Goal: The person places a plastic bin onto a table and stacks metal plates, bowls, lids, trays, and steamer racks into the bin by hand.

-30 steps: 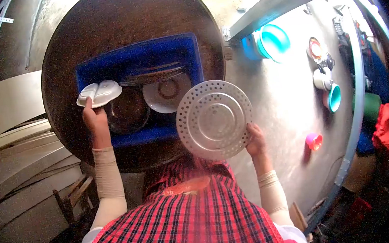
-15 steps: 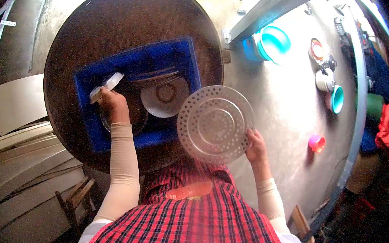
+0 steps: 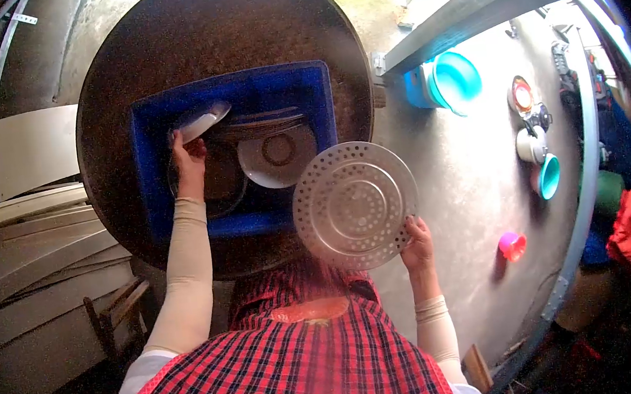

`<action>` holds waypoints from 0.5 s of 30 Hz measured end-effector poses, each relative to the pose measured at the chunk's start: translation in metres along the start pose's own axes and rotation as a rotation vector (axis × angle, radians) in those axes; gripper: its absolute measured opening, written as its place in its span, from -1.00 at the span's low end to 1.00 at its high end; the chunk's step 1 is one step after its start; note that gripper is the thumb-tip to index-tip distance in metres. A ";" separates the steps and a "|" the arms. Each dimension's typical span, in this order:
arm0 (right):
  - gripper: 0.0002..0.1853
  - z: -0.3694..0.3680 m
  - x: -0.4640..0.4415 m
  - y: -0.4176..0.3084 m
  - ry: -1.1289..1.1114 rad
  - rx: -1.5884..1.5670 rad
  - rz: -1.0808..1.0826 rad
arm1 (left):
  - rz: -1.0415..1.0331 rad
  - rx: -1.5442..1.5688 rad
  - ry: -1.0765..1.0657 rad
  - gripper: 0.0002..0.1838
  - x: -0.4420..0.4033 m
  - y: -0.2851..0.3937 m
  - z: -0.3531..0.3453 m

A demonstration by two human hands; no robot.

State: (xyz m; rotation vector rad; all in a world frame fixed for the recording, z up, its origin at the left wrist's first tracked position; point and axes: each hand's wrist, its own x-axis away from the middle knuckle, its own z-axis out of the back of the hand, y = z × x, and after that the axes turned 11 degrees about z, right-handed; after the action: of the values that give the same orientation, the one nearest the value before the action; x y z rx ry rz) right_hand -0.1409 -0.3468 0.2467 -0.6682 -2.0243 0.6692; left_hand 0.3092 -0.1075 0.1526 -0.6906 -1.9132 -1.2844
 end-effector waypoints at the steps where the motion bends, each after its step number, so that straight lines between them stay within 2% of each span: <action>1: -0.79 0.000 0.000 0.000 0.000 -0.003 -0.010 | 0.074 0.055 -0.094 -0.77 -0.022 0.000 0.010; 4: -0.77 0.003 -0.002 0.001 -0.004 -0.012 -0.027 | -0.020 0.131 -0.105 -0.89 -0.039 0.001 0.002; 5: -0.76 0.006 -0.003 0.002 -0.007 -0.016 -0.027 | -0.052 0.172 -0.009 -0.88 -0.012 0.003 -0.017; 8: -0.81 -0.020 0.002 -0.001 0.001 0.013 -0.042 | -0.227 0.193 0.085 -0.77 -0.011 -0.018 -0.034; 9: -0.84 -0.033 0.002 -0.001 0.003 0.028 -0.046 | -0.203 0.255 0.085 -0.68 -0.012 -0.022 -0.038; 12: -0.83 -0.046 -0.001 0.001 0.012 -0.010 -0.057 | 0.112 -0.073 -0.104 -0.65 -0.030 -0.012 -0.011; 13: -0.78 -0.050 -0.004 0.002 0.021 -0.015 -0.040 | 0.101 -0.231 -0.092 -0.59 -0.009 0.000 -0.013; 15: -0.69 -0.058 -0.005 0.004 0.045 -0.026 -0.010 | 0.165 -0.285 -0.041 -0.54 -0.003 0.010 0.006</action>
State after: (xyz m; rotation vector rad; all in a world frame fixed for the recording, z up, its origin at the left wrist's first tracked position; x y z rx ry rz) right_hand -0.0881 -0.3354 0.2686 -0.6817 -1.9968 0.6173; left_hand 0.3172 -0.0981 0.1543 -1.0044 -1.6809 -1.4604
